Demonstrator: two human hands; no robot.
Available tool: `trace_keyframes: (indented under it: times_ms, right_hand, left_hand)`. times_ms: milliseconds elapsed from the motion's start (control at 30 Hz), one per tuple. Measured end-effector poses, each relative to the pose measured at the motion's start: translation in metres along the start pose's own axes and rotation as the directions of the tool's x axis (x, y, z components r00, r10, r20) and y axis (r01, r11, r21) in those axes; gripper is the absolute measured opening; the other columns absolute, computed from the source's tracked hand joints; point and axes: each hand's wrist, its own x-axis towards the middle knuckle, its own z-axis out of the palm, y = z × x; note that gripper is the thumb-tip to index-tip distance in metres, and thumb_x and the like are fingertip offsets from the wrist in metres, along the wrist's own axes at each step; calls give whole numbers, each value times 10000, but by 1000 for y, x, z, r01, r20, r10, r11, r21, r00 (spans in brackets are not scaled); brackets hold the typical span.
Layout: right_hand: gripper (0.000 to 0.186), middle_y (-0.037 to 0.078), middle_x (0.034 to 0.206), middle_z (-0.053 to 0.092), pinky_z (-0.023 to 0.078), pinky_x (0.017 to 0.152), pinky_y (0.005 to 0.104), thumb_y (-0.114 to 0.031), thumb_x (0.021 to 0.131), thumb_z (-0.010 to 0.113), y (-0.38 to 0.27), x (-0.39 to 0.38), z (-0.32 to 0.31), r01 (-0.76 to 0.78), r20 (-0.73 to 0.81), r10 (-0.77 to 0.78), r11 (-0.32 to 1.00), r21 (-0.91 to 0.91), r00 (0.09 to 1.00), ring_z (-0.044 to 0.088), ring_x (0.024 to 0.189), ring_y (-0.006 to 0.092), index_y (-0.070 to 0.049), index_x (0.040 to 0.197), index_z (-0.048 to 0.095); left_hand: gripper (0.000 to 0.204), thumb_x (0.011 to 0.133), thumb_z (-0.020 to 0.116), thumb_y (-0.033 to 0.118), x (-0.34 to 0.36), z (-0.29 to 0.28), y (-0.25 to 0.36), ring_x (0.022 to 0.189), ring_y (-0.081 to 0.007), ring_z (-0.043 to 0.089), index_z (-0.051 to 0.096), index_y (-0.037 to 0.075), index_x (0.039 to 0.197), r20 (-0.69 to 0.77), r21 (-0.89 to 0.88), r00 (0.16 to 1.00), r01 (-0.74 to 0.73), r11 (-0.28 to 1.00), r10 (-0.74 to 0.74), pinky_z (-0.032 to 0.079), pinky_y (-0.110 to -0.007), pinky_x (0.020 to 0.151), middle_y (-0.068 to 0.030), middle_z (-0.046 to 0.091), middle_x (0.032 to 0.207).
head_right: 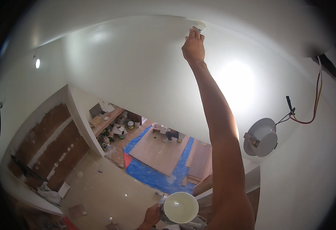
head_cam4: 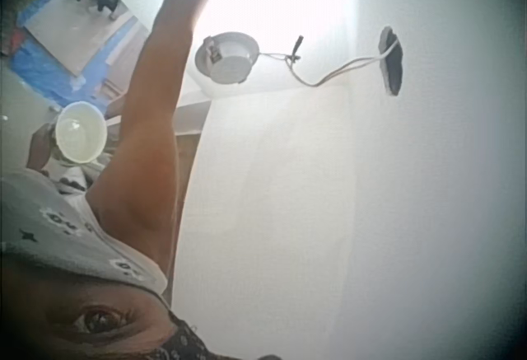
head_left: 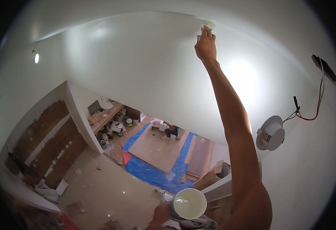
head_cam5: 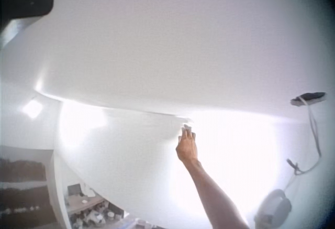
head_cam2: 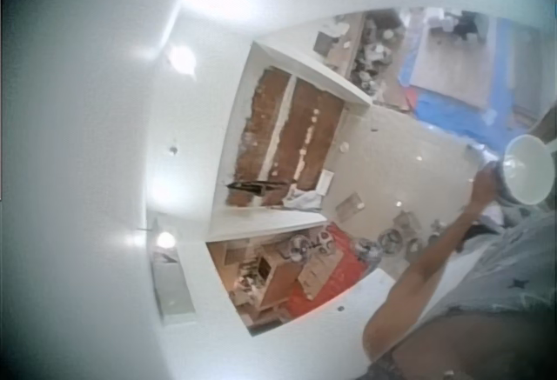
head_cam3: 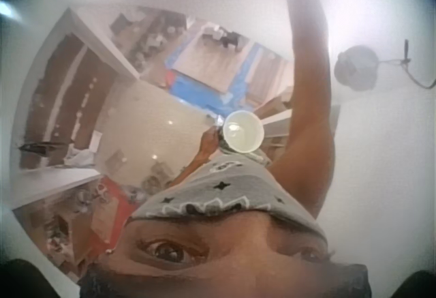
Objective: The person paints a white ceiling using a paintbrush and a paint can while standing on a ladder. They repeatedly dip the brush into the can and apply paint to the ceiling surface in a room under renovation.
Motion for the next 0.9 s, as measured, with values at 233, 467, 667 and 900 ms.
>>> trace_keyframes:
  times_ms: [233,467,667,900]
  right_hand:
    - [435,147,1511,414,451,1085,441,-77,995,513,21,-7,-25,-56,-67,57,998,16,996,430,1315,391,41,1406,432]
    - [435,145,1502,431,452,1080,443,-75,991,521,39,-15,-47,-79,-119,76,997,-17,990,443,1296,395,37,1405,444]
    - [436,138,1513,433,440,1094,449,-87,990,527,71,-28,-75,-126,-181,109,988,-85,977,436,1316,392,18,1408,462]
    - [259,152,1194,696,579,892,355,-147,1018,533,42,-60,-84,-6,-231,336,579,816,913,706,979,228,48,1157,631]
  left_hand:
    - [277,1030,471,247,0,-2,5,887,-513,600,621,17,990,6,22,1000,-15,1000,15,486,-534,717,-289,633,870]
    - [293,1033,459,251,2,1,-2,895,-513,607,627,12,1007,5,25,1000,-11,1000,11,489,-535,728,-288,641,877]
    - [312,1034,448,270,2,1,-2,871,-519,606,624,16,990,18,43,1000,-13,999,12,477,-559,728,-287,646,872]
    - [360,1041,434,332,3,-4,14,846,-516,617,621,32,974,21,50,998,50,998,-51,467,-586,719,-282,655,869]
